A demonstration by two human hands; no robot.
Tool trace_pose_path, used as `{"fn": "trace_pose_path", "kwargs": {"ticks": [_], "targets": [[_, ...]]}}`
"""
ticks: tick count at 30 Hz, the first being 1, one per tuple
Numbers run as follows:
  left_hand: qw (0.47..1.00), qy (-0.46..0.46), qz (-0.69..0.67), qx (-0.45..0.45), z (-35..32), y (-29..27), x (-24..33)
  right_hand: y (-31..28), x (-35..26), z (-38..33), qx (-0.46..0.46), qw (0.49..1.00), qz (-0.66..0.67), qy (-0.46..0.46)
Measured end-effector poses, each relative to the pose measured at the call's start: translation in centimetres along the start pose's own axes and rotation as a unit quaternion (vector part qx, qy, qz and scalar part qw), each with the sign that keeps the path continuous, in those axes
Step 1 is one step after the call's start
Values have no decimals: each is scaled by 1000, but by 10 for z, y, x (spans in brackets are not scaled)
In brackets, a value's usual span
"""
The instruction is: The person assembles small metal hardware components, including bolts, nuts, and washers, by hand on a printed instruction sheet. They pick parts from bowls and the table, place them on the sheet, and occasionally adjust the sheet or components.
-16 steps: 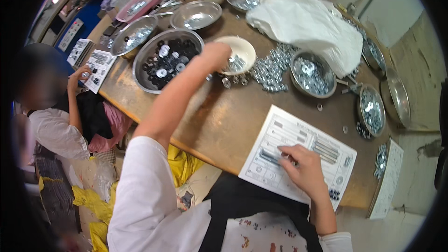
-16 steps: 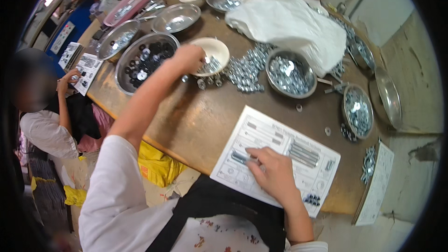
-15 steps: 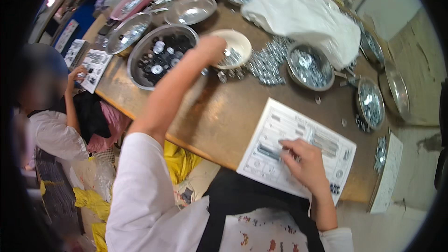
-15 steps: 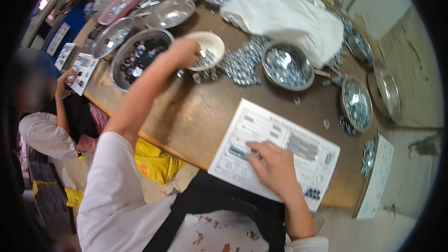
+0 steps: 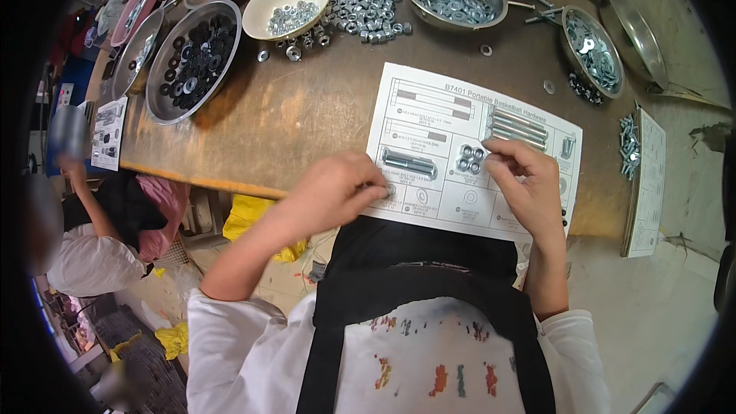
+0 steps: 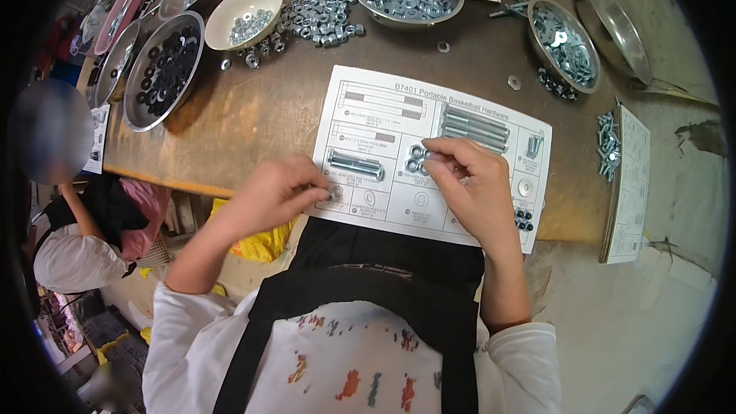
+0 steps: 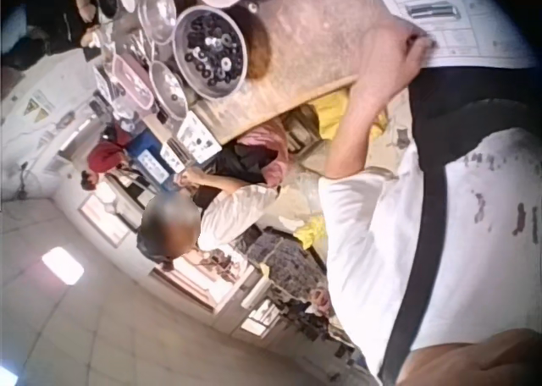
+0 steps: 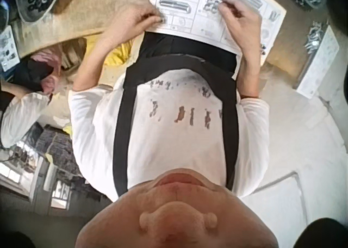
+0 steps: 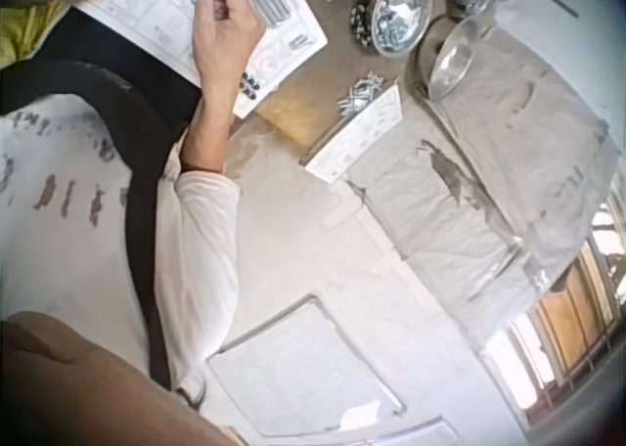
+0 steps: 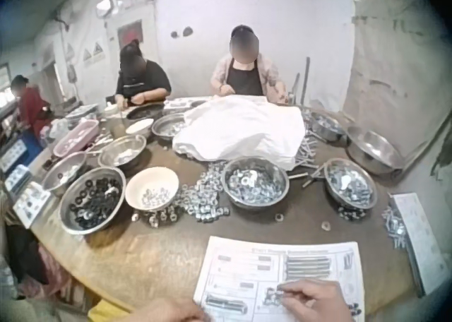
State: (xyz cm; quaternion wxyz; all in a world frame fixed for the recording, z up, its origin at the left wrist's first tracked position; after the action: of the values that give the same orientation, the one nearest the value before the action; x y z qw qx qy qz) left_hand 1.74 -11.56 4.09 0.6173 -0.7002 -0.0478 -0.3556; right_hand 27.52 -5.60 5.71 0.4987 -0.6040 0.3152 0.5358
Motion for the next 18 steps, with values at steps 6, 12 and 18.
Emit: {"fn": "trace_pose_path", "kwargs": {"ticks": [6, 12, 18], "targets": [[991, -83, 63, 89, -12, 26, 10, 4, -9, -4, -20, 1000, 3, -16], [989, -71, 86, 101, -18, 33, 11, 0, -5, -11, -6, 1000, -24, 7], [992, -73, 68, 79, -17, 25, 10, 1, -6, -6, -7, 1000, -13, 4]]}}
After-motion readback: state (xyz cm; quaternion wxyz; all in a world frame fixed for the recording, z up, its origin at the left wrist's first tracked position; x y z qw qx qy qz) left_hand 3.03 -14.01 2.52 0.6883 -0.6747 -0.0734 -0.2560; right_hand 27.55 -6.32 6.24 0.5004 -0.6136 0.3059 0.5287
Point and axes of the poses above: each hand's wrist, its own z-axis towards the middle knuckle, its own y-axis out of the palm, x = y × z, the point moved 5 cm from there along z, towards the middle knuckle, and after that the axes turned 14 degrees about z, right-handed, at the moved point
